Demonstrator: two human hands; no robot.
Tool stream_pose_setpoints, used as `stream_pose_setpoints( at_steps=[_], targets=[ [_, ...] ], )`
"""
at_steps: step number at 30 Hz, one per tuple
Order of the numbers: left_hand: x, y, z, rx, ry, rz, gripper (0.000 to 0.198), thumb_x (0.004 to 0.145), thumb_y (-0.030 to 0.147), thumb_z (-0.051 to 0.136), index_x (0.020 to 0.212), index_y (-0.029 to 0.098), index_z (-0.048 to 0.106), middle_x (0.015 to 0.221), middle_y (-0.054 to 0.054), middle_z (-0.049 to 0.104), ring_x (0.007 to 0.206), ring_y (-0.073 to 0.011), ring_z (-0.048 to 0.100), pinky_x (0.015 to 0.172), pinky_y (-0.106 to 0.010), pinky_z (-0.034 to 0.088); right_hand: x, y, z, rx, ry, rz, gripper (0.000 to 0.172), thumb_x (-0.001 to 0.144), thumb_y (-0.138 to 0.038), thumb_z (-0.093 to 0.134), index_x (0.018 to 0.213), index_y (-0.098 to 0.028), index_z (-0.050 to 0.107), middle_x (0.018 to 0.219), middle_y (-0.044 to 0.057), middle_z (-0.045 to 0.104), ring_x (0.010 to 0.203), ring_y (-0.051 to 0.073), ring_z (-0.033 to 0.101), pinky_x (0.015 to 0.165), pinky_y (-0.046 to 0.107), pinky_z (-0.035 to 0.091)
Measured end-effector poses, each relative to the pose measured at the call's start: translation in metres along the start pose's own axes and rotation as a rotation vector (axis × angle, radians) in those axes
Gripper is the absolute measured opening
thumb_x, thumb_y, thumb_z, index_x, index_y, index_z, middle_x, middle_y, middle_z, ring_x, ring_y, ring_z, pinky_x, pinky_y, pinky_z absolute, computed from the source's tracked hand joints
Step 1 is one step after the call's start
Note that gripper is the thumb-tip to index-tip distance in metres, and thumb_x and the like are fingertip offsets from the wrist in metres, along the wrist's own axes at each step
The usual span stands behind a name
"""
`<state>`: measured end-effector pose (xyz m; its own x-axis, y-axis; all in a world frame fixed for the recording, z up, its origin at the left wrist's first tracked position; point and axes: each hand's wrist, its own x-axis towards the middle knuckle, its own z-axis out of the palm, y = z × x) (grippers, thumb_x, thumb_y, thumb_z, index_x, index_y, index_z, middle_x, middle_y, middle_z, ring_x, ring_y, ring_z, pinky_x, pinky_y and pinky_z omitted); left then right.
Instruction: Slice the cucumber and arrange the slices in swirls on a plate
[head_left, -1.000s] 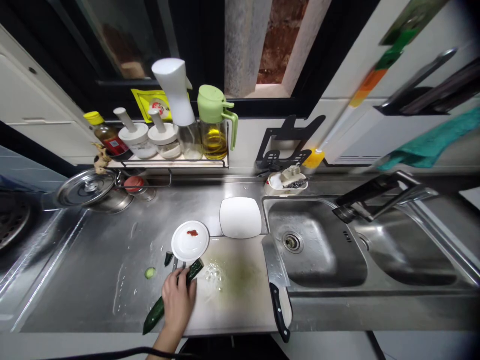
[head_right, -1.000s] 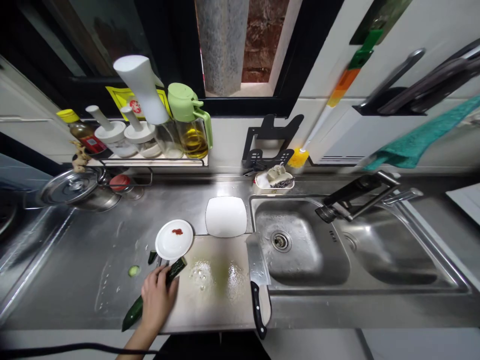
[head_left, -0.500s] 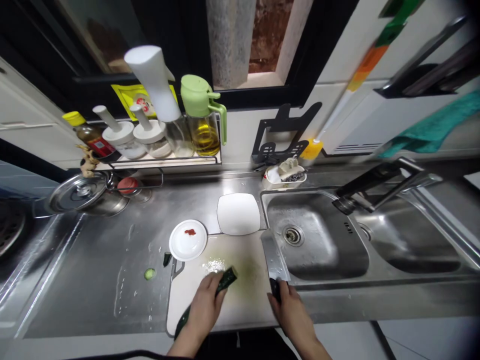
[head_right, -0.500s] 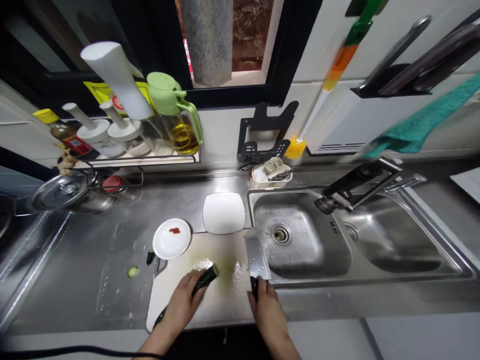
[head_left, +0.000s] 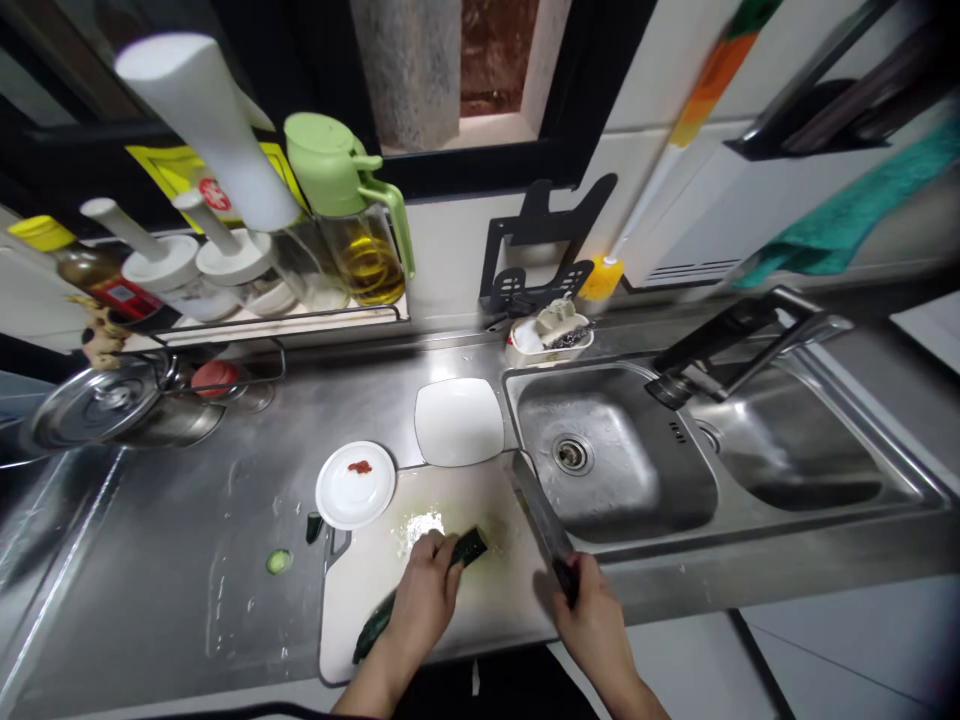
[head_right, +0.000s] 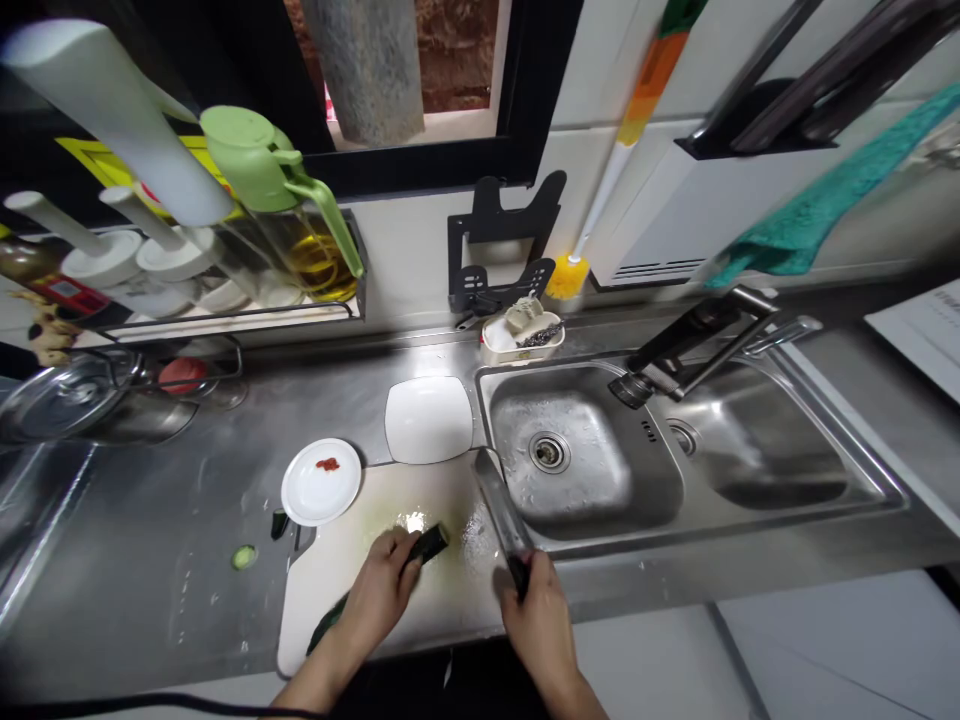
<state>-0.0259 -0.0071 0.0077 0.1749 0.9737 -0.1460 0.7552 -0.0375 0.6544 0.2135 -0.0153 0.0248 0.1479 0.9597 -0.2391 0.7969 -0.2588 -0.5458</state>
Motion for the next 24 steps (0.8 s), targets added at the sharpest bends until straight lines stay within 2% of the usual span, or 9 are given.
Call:
stream_pose_setpoints(
  at_steps=[2,4,7,10,15,19,21,24],
  targets=[
    [-0.002,-0.004,-0.002,0.005,-0.021,0.000,0.035,0.086,0.018,0.043,0.118,0.019,0.058,0.097,-0.010,0.060,0.092,-0.0220,0.057,0.084,-0.039,0.051,-0.003,-0.005,-0.008,0.059,-0.074,-0.051,0.021,0.071,-0.023,0.041,0.092,-0.023,0.041,0.079,0.004,0.061,0.070,0.021,0.061,0.066,0.032,0.046],
    [-0.005,-0.008,-0.003,0.018,-0.027,-0.005,0.037,0.088,0.019,0.042,0.122,0.019,0.056,0.100,-0.010,0.061,0.093,-0.0220,0.058,0.085,-0.040,0.051,-0.005,-0.013,-0.011,0.118,-0.200,-0.080,0.018,0.076,-0.024,0.040,0.094,-0.022,0.042,0.080,0.004,0.062,0.073,0.020,0.062,0.068,0.031,0.045],
    [-0.007,-0.014,-0.002,0.033,0.000,0.004,0.042,0.089,0.019,0.039,0.130,0.022,0.049,0.110,-0.010,0.060,0.101,-0.0215,0.058,0.091,-0.042,0.050,-0.005,-0.025,-0.008,0.155,-0.397,-0.096,0.020,0.087,-0.032,0.036,0.100,-0.021,0.046,0.085,0.006,0.065,0.080,0.021,0.063,0.073,0.031,0.045],
    [-0.006,-0.014,0.001,0.044,0.052,0.042,0.043,0.089,0.014,0.037,0.129,0.023,0.049,0.118,-0.010,0.058,0.111,-0.0205,0.055,0.096,-0.043,0.048,-0.001,-0.033,-0.002,0.099,-0.508,-0.083,0.027,0.090,-0.033,0.034,0.106,-0.019,0.051,0.092,0.009,0.067,0.089,0.022,0.064,0.079,0.033,0.045],
    [-0.001,-0.008,0.010,0.086,0.089,0.086,0.032,0.089,0.019,0.044,0.118,0.020,0.056,0.121,-0.010,0.057,0.117,-0.0215,0.053,0.098,-0.042,0.049,0.005,-0.042,0.003,-0.066,-0.579,-0.034,0.033,0.090,-0.027,0.035,0.115,-0.017,0.055,0.101,0.011,0.066,0.095,0.024,0.063,0.081,0.034,0.045],
    [0.006,-0.006,0.013,0.120,0.094,0.111,0.030,0.090,0.022,0.045,0.117,0.021,0.057,0.119,-0.009,0.060,0.116,-0.0211,0.055,0.098,-0.041,0.050,0.008,-0.053,0.004,-0.208,-0.615,-0.011,0.036,0.090,-0.021,0.035,0.120,-0.016,0.054,0.103,0.012,0.065,0.096,0.024,0.062,0.082,0.033,0.045],
    [0.008,-0.007,0.015,0.128,0.096,0.122,0.030,0.091,0.021,0.044,0.117,0.022,0.057,0.117,-0.008,0.061,0.114,-0.0205,0.056,0.097,-0.041,0.050,0.009,-0.059,0.006,-0.273,-0.629,-0.006,0.038,0.086,-0.013,0.035,0.118,-0.017,0.056,0.108,0.012,0.062,0.096,0.022,0.062,0.081,0.030,0.044],
    [0.008,-0.008,0.017,0.133,0.107,0.119,0.029,0.091,0.021,0.044,0.116,0.022,0.058,0.116,-0.008,0.062,0.113,-0.0204,0.057,0.096,-0.040,0.051,0.012,-0.067,0.013,-0.341,-0.637,-0.056,0.053,0.077,0.000,0.035,0.125,-0.017,0.052,0.121,0.013,0.057,0.102,0.020,0.059,0.082,0.027,0.043]
  ],
)
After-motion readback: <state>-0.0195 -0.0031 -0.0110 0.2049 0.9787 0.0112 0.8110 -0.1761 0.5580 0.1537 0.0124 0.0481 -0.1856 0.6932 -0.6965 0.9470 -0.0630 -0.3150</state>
